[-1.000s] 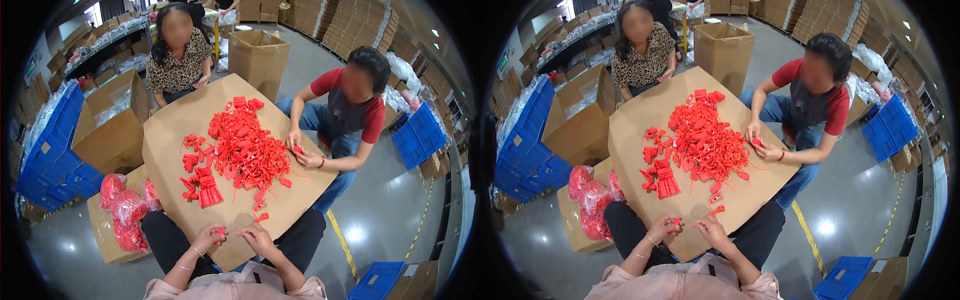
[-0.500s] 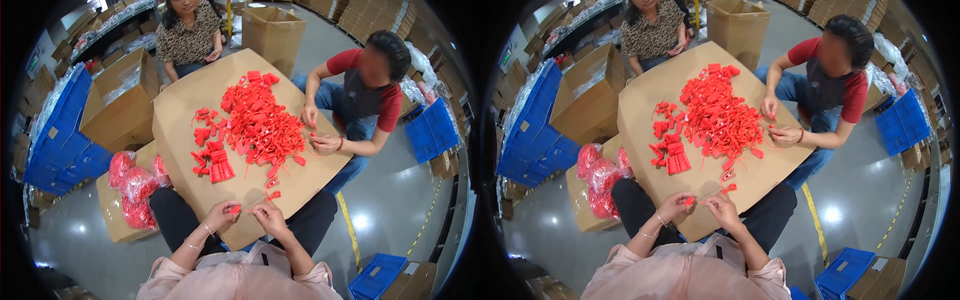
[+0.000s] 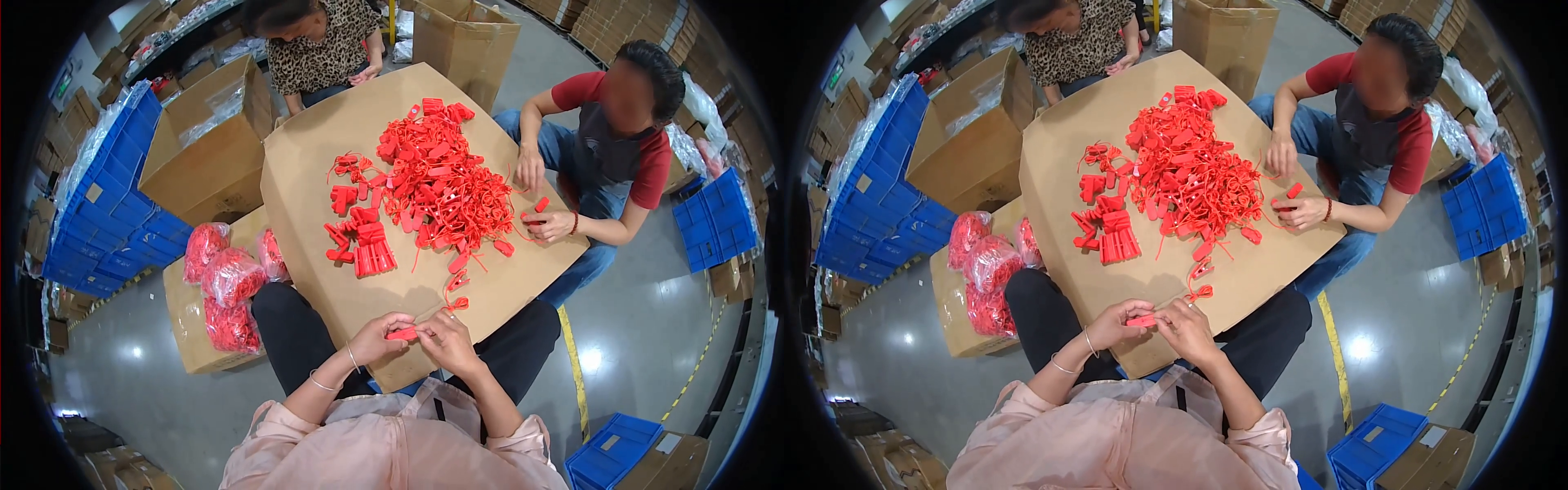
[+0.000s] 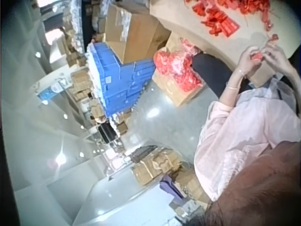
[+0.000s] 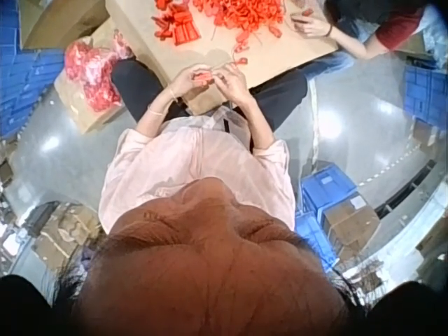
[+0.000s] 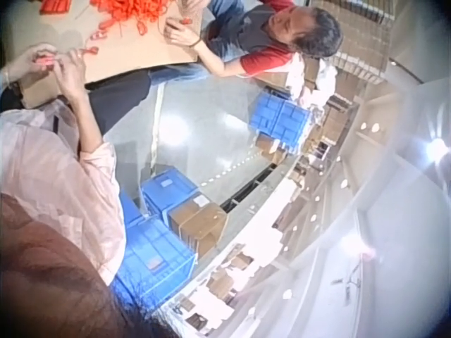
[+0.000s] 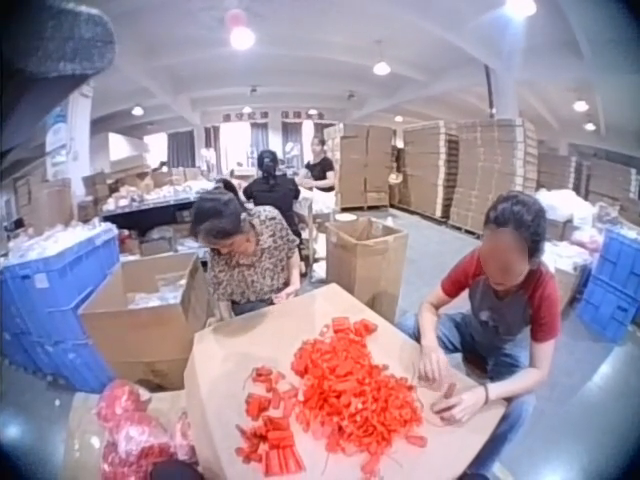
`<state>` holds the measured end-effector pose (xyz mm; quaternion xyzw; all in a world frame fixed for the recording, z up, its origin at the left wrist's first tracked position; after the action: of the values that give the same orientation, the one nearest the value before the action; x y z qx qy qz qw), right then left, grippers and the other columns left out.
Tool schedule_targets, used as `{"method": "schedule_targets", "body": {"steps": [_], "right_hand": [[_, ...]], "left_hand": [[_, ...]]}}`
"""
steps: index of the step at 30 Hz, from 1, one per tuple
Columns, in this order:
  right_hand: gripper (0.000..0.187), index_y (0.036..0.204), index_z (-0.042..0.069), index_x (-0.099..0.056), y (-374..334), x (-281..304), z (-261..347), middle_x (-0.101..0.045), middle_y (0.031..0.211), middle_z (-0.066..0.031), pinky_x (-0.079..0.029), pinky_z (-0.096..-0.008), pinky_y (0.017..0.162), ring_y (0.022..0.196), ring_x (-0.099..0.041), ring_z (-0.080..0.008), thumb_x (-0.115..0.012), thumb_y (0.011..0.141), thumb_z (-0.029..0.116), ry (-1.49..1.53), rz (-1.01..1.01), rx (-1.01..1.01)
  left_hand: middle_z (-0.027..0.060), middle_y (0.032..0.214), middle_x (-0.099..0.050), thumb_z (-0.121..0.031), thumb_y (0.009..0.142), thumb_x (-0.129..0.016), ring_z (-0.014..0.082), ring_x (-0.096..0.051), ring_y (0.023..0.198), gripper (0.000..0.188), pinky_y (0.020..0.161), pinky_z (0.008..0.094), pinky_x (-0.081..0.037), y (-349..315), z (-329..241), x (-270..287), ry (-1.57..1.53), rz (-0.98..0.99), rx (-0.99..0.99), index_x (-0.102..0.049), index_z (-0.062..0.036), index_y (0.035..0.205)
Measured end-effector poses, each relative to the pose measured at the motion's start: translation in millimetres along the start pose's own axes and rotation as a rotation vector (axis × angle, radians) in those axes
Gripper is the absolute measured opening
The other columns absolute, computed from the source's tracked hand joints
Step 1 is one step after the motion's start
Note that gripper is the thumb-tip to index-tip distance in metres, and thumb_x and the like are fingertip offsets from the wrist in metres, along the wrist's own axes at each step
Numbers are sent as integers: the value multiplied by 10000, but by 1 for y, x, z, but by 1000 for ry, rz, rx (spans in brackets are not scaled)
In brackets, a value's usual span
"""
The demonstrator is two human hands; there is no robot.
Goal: The person is sorting and organizing a pile of red product tags on a table with coworkers.
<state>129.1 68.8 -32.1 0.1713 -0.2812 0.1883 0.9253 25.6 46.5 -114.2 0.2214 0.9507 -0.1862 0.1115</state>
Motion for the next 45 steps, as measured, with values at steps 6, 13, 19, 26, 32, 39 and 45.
{"method": "schedule_targets", "body": {"steps": [6, 13, 19, 26, 32, 39, 45], "right_hand": [[61, 771, 62, -600, 0, 4, 8, -513, 708, -83, -447, -365, 601, 690, -542, -268, -630, 727, 91, -56, -14, 50], [91, 785, 63, -589, 0, 1, 9, -518, 721, -81, -448, -366, 623, 703, -542, -266, -634, 707, 80, -61, 23, 71], [103, 818, 72, -587, 0, -5, 10, -525, 766, -86, -448, -373, 656, 734, -544, -273, -618, 722, 93, -69, 54, 73], [155, 902, 96, -618, -6, -10, 9, -548, 808, -76, -461, -364, 676, 769, -562, -259, -624, 759, 157, -159, 53, 157], [126, 810, 54, -593, 1, -14, 33, -547, 808, -75, -457, -360, 680, 773, -551, -237, -606, 717, 138, -370, 64, 329], [100, 731, 50, -561, 16, -4, 28, -535, 758, -80, -442, -352, 621, 706, -535, -243, -624, 670, 97, -314, -60, 302], [105, 714, 36, -543, 19, 9, 12, -521, 688, -93, -423, -346, 590, 648, -523, -264, -630, 664, 8, -12, -172, 134]], "left_hand": [[89, 1067, -556, 81, 779, -556, 114, -545, 910, 463, 742, 244, -472, 1, -3, -5, -13, 33, -1, -405, 11, 1212], [82, 1055, -558, 68, 785, -561, 108, -544, 869, 463, 731, 240, -470, 6, 0, -6, -20, 41, 2, -404, 9, 1217], [76, 1078, -554, 36, 807, -554, 102, -542, 873, 452, 743, 237, -465, 7, -2, -13, 58, 60, 1, -402, 7, 1231], [61, 1063, -548, 22, 879, -415, 106, -539, 826, 433, 738, 249, -456, 8, 10, -13, 59, 98, 75, -321, -15, 1300], [104, 1013, -556, 35, 814, -434, 143, -556, 836, 486, 740, 272, -465, 16, 10, -9, 373, 88, -2, -328, -24, 1285], [144, 986, -583, -26, 777, -514, 223, -593, 879, 473, 794, 304, -461, 19, -39, -13, 643, -44, -132, -386, -39, 1232], [100, 931, -605, -45, 772, -564, 176, -593, 829, 341, 741, 284, -473, 22, -51, 5, 668, -148, -179, -521, -47, 1110]]}}
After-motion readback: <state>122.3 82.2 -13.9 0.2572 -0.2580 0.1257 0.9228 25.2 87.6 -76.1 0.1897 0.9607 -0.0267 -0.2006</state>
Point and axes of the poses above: each hand's wrist, its own y-axis towards the middle knuckle, its own x-axis out of the back of the hand, z = x × y, the point moved 10 cm from there along y, towards the middle knuckle
